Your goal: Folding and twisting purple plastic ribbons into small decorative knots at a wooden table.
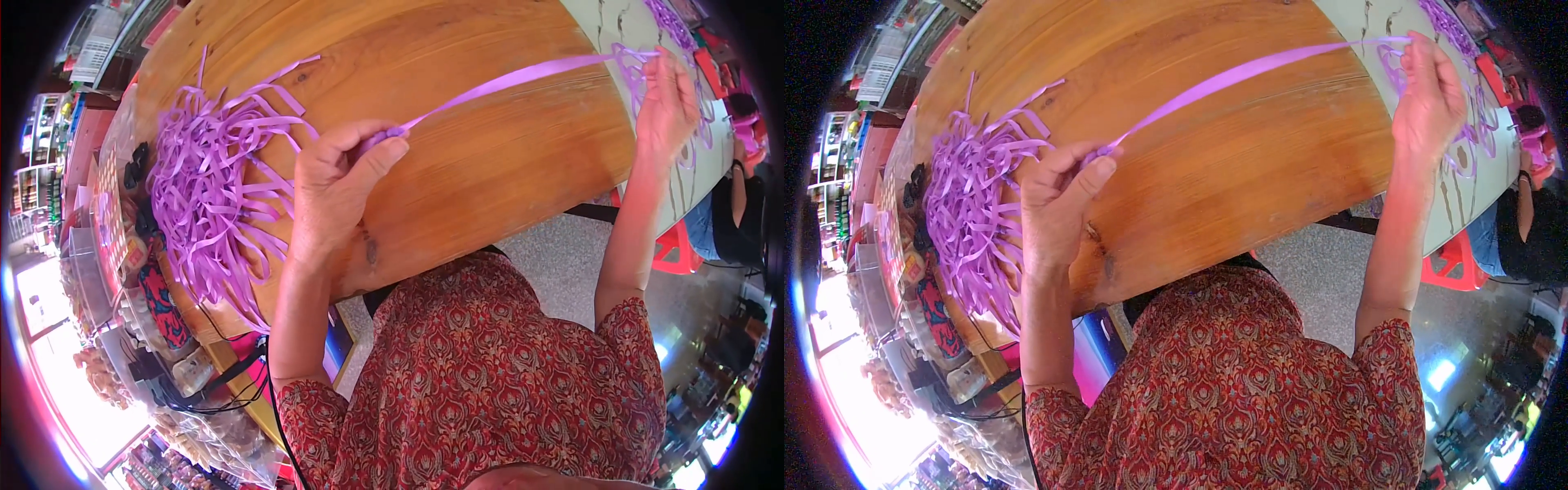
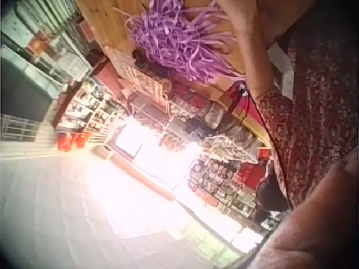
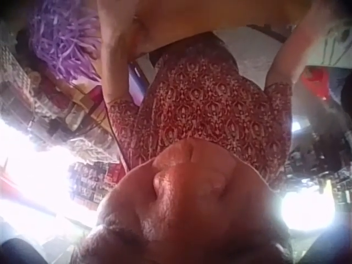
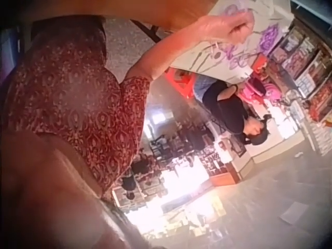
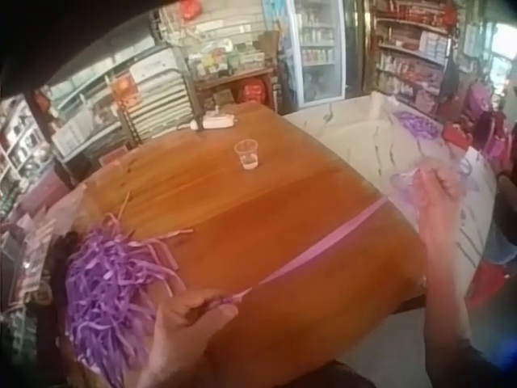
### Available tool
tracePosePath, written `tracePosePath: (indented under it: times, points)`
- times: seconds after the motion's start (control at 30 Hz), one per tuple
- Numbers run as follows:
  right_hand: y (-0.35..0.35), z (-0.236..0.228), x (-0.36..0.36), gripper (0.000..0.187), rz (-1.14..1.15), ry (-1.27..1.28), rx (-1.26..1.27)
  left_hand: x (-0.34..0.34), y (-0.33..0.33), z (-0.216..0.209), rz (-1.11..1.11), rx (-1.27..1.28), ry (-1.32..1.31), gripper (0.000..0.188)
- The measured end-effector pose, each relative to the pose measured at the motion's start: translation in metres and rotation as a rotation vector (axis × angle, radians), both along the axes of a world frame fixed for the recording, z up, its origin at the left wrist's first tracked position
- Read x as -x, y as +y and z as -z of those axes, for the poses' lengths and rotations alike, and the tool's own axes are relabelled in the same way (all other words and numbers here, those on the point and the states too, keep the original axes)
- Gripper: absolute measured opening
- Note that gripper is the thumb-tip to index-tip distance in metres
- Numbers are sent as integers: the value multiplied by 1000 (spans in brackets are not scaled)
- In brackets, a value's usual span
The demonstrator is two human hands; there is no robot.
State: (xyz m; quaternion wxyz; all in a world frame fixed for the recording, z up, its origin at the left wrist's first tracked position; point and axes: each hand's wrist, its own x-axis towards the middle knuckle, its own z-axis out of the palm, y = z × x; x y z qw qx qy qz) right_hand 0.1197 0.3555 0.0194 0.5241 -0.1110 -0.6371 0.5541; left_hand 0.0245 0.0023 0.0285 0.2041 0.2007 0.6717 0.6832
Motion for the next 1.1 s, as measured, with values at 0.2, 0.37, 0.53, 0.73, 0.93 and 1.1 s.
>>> tracePosePath:
  times: [0.2, 0.37, 0.53, 0.73, 0.93, 1.1]
  points:
    - [-89, -26, 17, 36, 99, -350, -981, -11, -1, -6, 6, -19, -104, 17]
    - [-168, -23, 22, 47, -523, -217, -1015, -16, 7, -6, 47, -64, -55, 17]
    - [-166, -17, 31, 40, -508, -85, -987, -17, 2, -5, 237, -68, 153, 21]
    - [-169, -16, 26, 38, -571, -123, -978, -17, 1, 3, 299, 1, 106, 22]
    - [-165, -20, 24, 36, -556, -91, -1005, -14, 2, -4, 330, 21, 110, 21]
    - [-157, -26, 23, 25, -541, -123, -952, -10, 1, 0, 213, -32, 110, 13]
